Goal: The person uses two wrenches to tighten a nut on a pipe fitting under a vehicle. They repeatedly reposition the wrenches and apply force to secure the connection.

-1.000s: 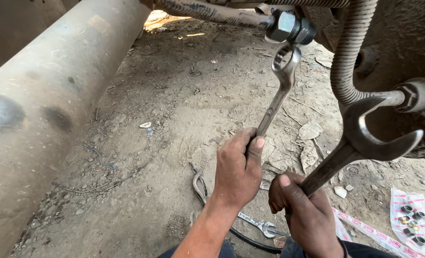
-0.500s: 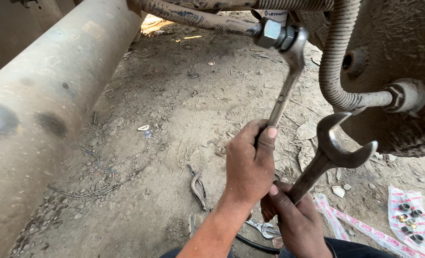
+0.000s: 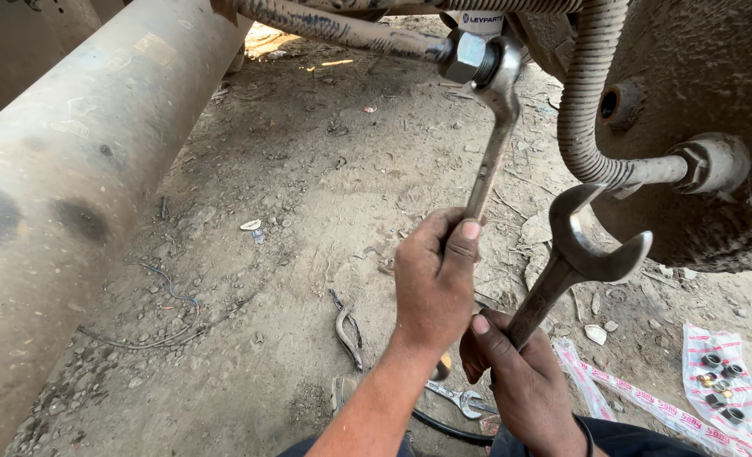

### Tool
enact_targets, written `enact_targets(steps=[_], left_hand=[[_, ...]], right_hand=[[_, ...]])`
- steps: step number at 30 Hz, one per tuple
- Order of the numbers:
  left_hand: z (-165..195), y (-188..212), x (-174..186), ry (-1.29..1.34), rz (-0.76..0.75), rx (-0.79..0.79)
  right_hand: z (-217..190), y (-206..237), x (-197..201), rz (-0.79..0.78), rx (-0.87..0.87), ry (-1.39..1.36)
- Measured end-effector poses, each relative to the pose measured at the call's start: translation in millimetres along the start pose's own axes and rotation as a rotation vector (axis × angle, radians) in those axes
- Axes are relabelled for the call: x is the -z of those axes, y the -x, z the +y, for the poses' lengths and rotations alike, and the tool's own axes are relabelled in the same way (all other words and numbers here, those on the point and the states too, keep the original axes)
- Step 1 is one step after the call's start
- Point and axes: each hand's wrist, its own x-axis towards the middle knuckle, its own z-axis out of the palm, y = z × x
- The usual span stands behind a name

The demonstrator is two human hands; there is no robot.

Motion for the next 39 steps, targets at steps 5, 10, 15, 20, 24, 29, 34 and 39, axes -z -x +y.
enact_targets(steps=[5,10,15,20,24,29,34,39], left_hand=[[-17,-21,10,0.021,0.004,-0.018],[-29,-33,26,-0.035,0.021,-0.134],[-40,-44,36,-0.053,0.019,-0.133],[-47,-52,38,-0.109,0.01,-0.124],[-43,-50,40,-0.144,0.009,-0.1],[-36,-53,52,-0.325,0.094,-0.532],[-47,-43,46,-0.295,0.054,-0.095],[-49,-19,43,-0.325,0.009,-0.179]], right_hand=[[-29,-15,-5,-0.028,0.14,0.221],[-57,-58,-26,0.027,0.009,0.304],[-55,-67,-29,-0.069,0.054,0.147],[-77,-1,6,0.162,0.998,0.273],[-109,-15,-19,0.076,1.012,0.081],[-89,-59,-52,-0.128,-0.054,0.357],[-17,-18,-17,-0.118,-0.153,0.283],[-6,0,-7,-0.098,-0.003,0.073]])
